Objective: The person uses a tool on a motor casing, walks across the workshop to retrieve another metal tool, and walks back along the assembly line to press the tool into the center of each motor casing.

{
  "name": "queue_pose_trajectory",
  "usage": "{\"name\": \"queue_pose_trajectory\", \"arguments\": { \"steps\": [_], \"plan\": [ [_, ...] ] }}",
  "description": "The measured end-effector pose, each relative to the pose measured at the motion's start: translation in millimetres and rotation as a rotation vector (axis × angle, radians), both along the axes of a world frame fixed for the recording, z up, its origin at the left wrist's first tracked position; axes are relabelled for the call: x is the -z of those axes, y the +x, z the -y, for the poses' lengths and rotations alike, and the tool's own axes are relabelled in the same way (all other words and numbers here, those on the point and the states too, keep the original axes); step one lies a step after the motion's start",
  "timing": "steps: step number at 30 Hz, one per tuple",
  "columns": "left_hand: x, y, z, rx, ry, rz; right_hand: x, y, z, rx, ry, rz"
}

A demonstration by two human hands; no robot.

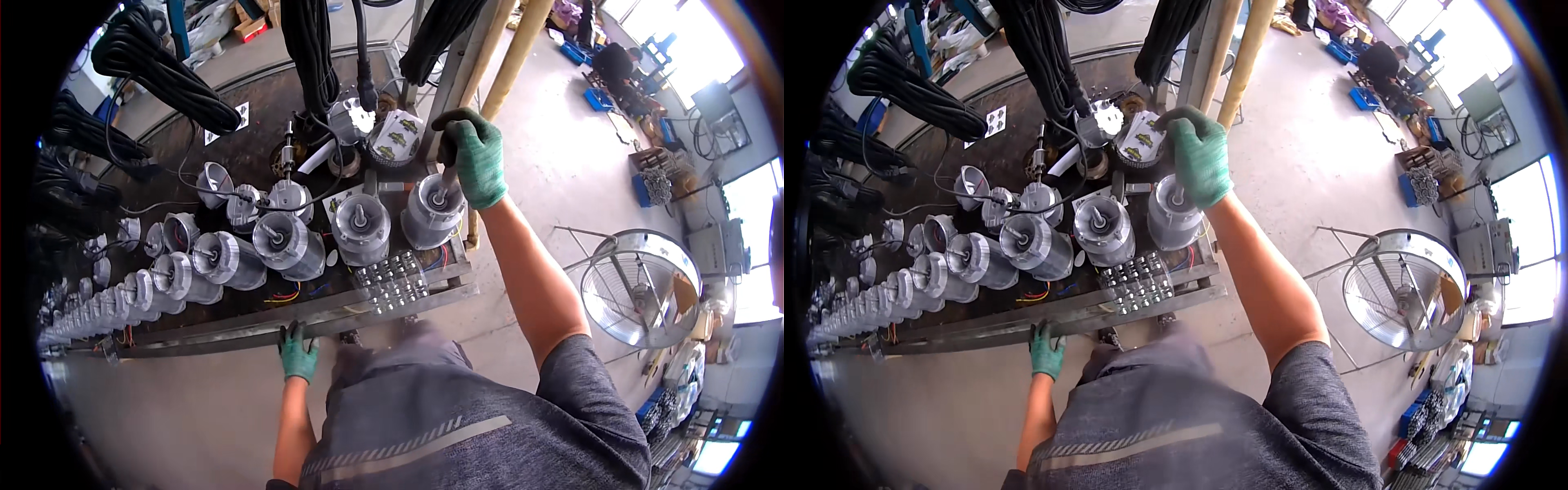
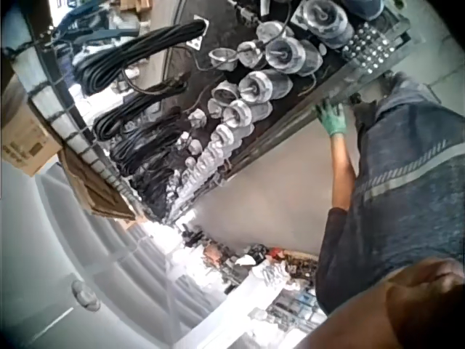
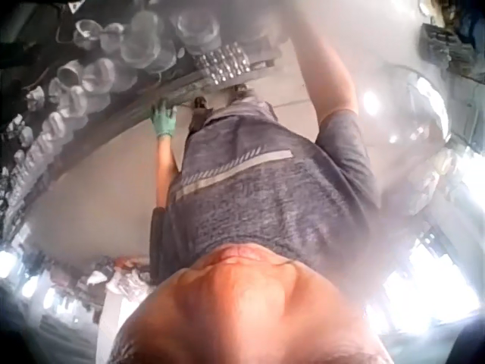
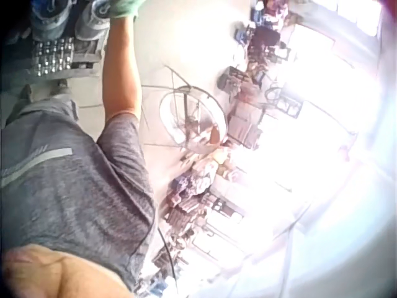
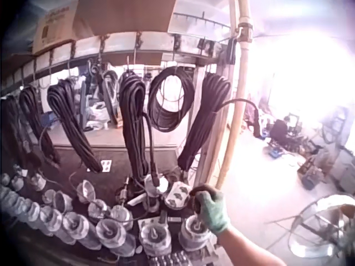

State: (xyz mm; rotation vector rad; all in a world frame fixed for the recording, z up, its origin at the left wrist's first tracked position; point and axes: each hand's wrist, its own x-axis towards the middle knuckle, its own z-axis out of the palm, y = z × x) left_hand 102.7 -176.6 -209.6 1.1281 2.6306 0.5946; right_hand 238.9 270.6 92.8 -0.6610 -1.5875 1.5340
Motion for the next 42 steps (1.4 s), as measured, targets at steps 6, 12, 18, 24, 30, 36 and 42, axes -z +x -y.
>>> {"name": "queue_pose_trajectory", "arguments": {
  "steps": [6, 12, 18, 24, 30, 36, 42],
  "plan": [
    [19, 14, -9, -0.030, -0.208, -0.018, 26, 2, -18, -0.068, -0.039, 0.032],
    [6, 17, -22, -0.049, -0.334, 0.017, 20, 11, -20, -0.087, -0.013, 0.060],
    [-2, 19, -34, -0.067, -0.410, 0.044, 23, 17, -27, -0.232, -0.036, 0.059],
    [-7, 21, -35, -0.067, -0.420, 0.043, 18, 10, -24, -0.238, 0.031, 0.128],
    [-4, 22, -28, -0.073, -0.400, 0.054, -16, 27, -57, 0.161, -0.375, -0.484],
    [0, 21, -29, -0.065, -0.370, 0.059, -5, 76, -82, -0.179, -0.867, -0.994],
    [-7, 18, -29, -0.082, -0.390, 0.082, 0, 84, -78, -0.082, -0.908, -1.077]
  ]
}}
